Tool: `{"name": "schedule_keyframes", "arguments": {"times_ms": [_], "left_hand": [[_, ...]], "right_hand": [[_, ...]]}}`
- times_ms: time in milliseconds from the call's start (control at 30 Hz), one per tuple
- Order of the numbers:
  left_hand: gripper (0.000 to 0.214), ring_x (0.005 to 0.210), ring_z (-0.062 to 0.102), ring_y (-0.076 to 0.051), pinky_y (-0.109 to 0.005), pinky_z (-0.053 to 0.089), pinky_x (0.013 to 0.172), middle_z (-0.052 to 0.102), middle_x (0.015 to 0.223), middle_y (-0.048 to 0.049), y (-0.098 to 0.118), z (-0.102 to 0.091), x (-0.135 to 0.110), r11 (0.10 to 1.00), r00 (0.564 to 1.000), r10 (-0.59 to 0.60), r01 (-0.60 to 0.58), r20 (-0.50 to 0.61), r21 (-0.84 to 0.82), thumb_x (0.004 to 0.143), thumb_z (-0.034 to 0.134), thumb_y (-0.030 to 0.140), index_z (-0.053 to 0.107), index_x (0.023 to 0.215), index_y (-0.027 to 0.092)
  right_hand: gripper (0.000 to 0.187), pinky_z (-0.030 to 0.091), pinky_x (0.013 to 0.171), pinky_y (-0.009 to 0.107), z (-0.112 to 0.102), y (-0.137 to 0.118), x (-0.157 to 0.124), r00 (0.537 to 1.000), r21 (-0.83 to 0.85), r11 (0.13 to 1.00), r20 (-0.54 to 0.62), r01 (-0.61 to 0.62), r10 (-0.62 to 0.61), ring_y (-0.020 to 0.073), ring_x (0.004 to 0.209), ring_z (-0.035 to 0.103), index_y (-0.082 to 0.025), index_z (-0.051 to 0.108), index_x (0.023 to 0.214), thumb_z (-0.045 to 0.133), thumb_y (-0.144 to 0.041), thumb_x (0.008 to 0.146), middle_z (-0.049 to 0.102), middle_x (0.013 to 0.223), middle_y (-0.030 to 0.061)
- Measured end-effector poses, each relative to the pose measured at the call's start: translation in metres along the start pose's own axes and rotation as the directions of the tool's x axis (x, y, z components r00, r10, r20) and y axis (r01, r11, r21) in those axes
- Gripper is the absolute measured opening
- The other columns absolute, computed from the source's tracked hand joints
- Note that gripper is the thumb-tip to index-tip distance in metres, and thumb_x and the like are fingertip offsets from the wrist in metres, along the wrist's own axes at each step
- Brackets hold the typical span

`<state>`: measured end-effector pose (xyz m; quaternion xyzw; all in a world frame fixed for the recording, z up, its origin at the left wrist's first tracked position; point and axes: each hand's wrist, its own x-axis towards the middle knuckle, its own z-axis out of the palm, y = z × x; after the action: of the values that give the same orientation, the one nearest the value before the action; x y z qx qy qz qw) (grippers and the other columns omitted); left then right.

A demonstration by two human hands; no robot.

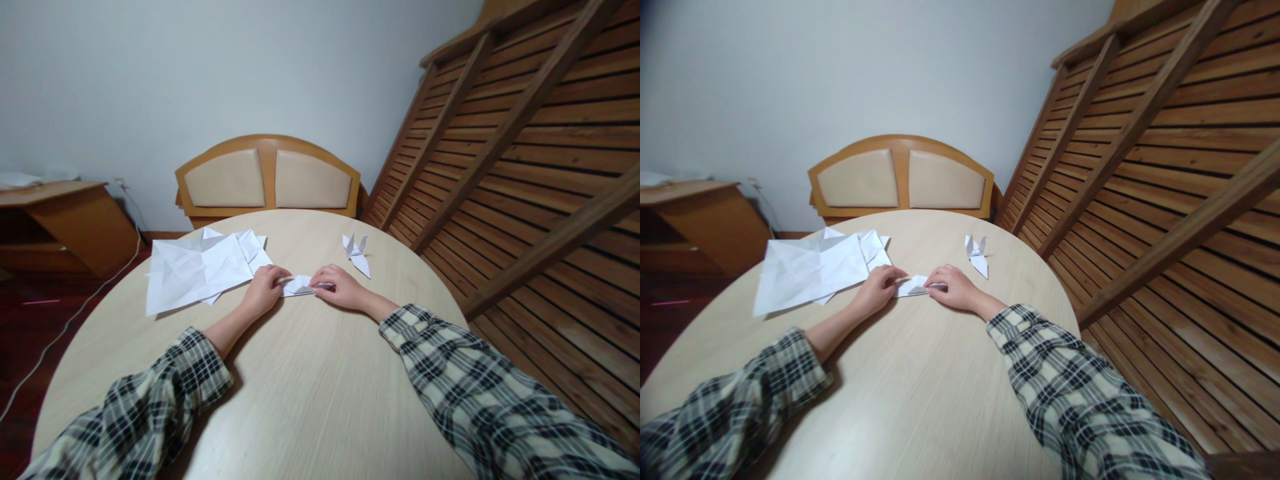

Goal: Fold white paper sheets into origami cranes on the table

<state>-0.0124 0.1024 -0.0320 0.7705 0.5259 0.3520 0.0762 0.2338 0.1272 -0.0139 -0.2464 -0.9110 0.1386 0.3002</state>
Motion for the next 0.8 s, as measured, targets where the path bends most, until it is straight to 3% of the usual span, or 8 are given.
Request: {"name": "schedule_keyframes", "arguments": {"times_ms": [100, 233, 467, 567, 667, 800], "left_hand": [[0.042, 0.090, 0.058, -0.023, -0.039, 0.046, 0.085, 0.067, 0.092, -0.0073, -0.0022, 0.0012, 0.0002, 1.000, 1.000, -0.002, 0.002, -0.004, 0.001, 0.068, 0.047, -0.003, 0.070, 0.097, 0.017], [0.045, 0.090, 0.059, -0.024, -0.039, 0.047, 0.085, 0.067, 0.092, -0.0081, -0.0041, 0.0022, -0.0003, 0.999, 0.999, -0.023, 0.022, -0.033, -0.027, 0.067, 0.045, -0.004, 0.069, 0.099, 0.016], [0.042, 0.093, 0.062, -0.023, -0.041, 0.048, 0.089, 0.069, 0.096, -0.0073, -0.0069, 0.0031, 0.0006, 0.962, 0.983, -0.159, 0.133, -0.095, -0.239, 0.067, 0.042, 0.001, 0.068, 0.096, 0.017], [0.034, 0.094, 0.063, -0.022, -0.041, 0.049, 0.090, 0.069, 0.096, -0.0062, -0.0080, 0.0019, 0.0021, 0.902, 0.952, -0.242, 0.150, -0.187, -0.405, 0.074, 0.042, 0.007, 0.066, 0.096, 0.017], [0.025, 0.092, 0.063, -0.021, -0.041, 0.050, 0.089, 0.067, 0.094, -0.0048, -0.0072, -0.0008, 0.0028, 0.846, 0.906, -0.305, 0.117, -0.293, -0.520, 0.086, 0.043, 0.018, 0.064, 0.100, 0.019], [0.025, 0.091, 0.062, -0.021, -0.040, 0.049, 0.089, 0.065, 0.091, -0.0045, -0.0018, -0.0039, 0.0027, 0.817, 0.875, -0.346, 0.105, -0.337, -0.567, 0.093, 0.045, 0.036, 0.061, 0.103, 0.020]], "right_hand": [[0.016, 0.044, 0.090, 0.039, -0.0011, 0.0004, -0.0010, 0.996, -0.078, 0.994, 0.053, 0.076, -0.072, 0.0209, 0.097, 0.060, -0.023, 0.075, 0.099, 0.070, -0.029, 0.086, 0.070, 0.103, 0.0067], [0.016, 0.045, 0.088, 0.037, -0.0029, 0.0036, -0.0005, 0.984, -0.152, 0.977, 0.118, 0.151, -0.134, 0.0204, 0.098, 0.060, -0.026, 0.076, 0.102, 0.067, -0.027, 0.088, 0.070, 0.105, 0.0061], [0.018, 0.045, 0.084, 0.034, -0.0042, -0.0008, 0.0002, 0.973, -0.224, 0.954, 0.155, 0.201, -0.169, 0.0198, 0.093, 0.062, -0.025, 0.076, 0.102, 0.063, -0.020, 0.090, 0.073, 0.104, 0.0063], [0.017, 0.045, 0.083, 0.035, -0.0020, -0.0035, 0.0001, 0.989, -0.230, 0.965, 0.109, 0.124, -0.101, 0.0206, 0.090, 0.064, -0.020, 0.075, 0.100, 0.060, -0.020, 0.091, 0.074, 0.097, 0.0076], [0.018, 0.045, 0.080, 0.034, 0.0011, -0.0046, 0.0007, 0.999, -0.171, 0.984, -0.007, -0.042, 0.042, 0.0206, 0.085, 0.065, -0.017, 0.073, 0.098, 0.056, -0.017, 0.092, 0.074, 0.091, 0.0087], [0.019, 0.044, 0.074, 0.030, 0.0038, -0.0027, 0.0018, 0.959, 0.027, 0.969, -0.141, -0.246, 0.248, 0.0189, 0.081, 0.065, -0.018, 0.071, 0.094, 0.052, -0.018, 0.092, 0.073, 0.089, 0.0065]]}}
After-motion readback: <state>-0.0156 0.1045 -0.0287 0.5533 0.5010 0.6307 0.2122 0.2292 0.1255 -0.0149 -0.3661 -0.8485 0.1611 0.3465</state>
